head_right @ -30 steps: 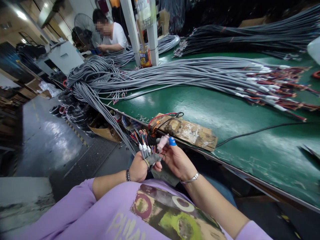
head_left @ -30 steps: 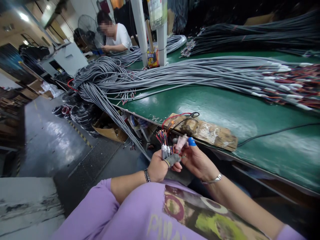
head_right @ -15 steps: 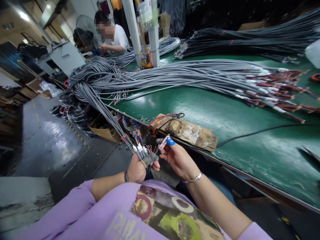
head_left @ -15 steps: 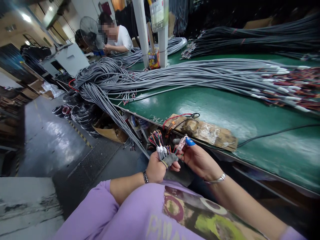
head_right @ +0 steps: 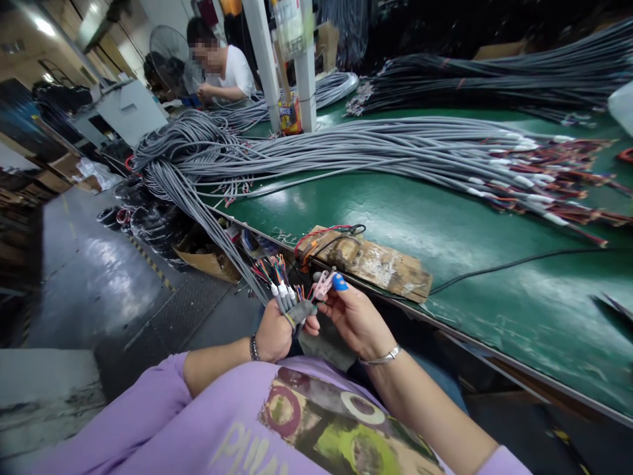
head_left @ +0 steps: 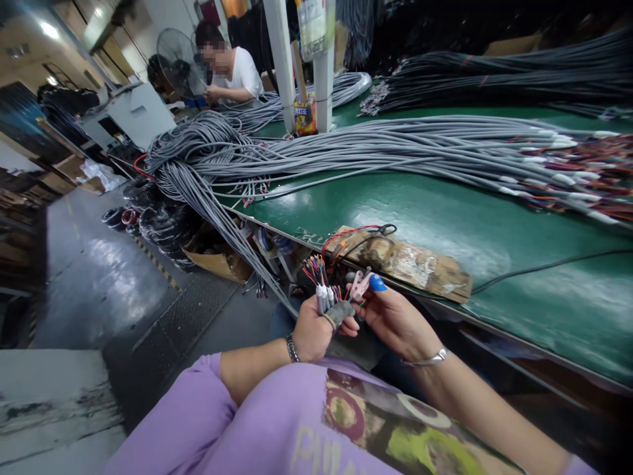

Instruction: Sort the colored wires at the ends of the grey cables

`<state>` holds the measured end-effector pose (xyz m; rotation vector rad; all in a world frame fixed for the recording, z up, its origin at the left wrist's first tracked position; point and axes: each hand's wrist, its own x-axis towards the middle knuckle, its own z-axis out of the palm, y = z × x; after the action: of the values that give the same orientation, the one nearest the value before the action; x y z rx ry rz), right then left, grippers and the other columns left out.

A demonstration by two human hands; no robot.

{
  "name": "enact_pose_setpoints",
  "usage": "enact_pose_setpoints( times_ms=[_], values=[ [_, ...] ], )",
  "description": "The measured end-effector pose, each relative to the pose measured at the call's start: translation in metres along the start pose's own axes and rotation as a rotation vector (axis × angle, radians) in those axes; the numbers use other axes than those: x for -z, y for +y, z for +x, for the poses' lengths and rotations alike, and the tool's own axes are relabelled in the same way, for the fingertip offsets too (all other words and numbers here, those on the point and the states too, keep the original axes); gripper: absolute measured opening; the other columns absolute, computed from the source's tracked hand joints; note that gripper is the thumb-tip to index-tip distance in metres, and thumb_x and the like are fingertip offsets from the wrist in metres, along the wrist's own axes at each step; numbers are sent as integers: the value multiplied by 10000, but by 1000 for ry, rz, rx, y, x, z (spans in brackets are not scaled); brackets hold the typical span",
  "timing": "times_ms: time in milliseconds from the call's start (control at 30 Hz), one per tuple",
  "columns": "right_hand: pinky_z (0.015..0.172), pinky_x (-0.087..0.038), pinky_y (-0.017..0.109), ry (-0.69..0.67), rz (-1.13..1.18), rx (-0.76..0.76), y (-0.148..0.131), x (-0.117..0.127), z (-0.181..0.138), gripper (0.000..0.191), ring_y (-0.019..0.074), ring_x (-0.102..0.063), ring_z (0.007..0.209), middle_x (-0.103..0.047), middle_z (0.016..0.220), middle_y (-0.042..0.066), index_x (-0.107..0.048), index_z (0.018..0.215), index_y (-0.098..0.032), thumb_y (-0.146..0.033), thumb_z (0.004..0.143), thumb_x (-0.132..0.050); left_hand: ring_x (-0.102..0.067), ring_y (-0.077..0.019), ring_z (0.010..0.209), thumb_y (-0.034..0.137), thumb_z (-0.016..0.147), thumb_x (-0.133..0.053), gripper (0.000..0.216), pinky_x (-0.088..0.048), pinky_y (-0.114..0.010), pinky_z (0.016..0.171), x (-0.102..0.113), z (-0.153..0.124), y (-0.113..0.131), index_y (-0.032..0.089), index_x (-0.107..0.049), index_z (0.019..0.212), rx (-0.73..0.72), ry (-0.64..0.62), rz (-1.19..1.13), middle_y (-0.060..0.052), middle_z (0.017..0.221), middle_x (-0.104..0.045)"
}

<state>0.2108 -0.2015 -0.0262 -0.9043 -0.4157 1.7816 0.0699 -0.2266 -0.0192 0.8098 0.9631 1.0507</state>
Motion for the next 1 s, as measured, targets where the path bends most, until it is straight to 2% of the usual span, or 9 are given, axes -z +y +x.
enact_pose_setpoints(
  times_ms=[167,433,733,867,1000],
  values=[
    [660,-537,207,12,23,6,1,0,0,455,134,-606,760,-697,833,23,-745,836,-210,-501,521,-898,-579,-110,452,549,659,-787,509,-509,-212,474,0,1,-2,74,-614,719,16,17,21,-56,576,-635],
    [687,-528,256,-34,-9,43,4,5,1,367,161,-600,778,-701,869,45,-742,849,-226,-514,640,-834,-577,-119,450,572,626,-795,536,-506,-226,470,0,-1,-1,82,-604,726,33,31,44,-57,573,-634],
    [621,-530,207,-10,41,6,4,0,-2,465,112,-563,679,-650,765,14,-714,785,-186,-571,565,-854,-582,-124,453,552,649,-789,508,-508,-230,475,1,-1,0,74,-624,698,2,6,27,-73,579,-642],
    [631,-526,212,7,30,37,3,0,-1,426,119,-563,686,-641,750,22,-708,781,-183,-523,579,-866,-579,-118,458,557,641,-794,521,-508,-228,480,1,-1,-1,73,-617,718,14,10,28,-65,578,-636],
    [572,-485,215,-31,-11,91,3,-2,-1,385,114,-524,634,-627,729,28,-712,770,-181,-511,625,-845,-577,-117,465,562,626,-799,531,-510,-233,489,0,0,1,74,-614,722,43,13,53,-59,573,-626]
  ],
)
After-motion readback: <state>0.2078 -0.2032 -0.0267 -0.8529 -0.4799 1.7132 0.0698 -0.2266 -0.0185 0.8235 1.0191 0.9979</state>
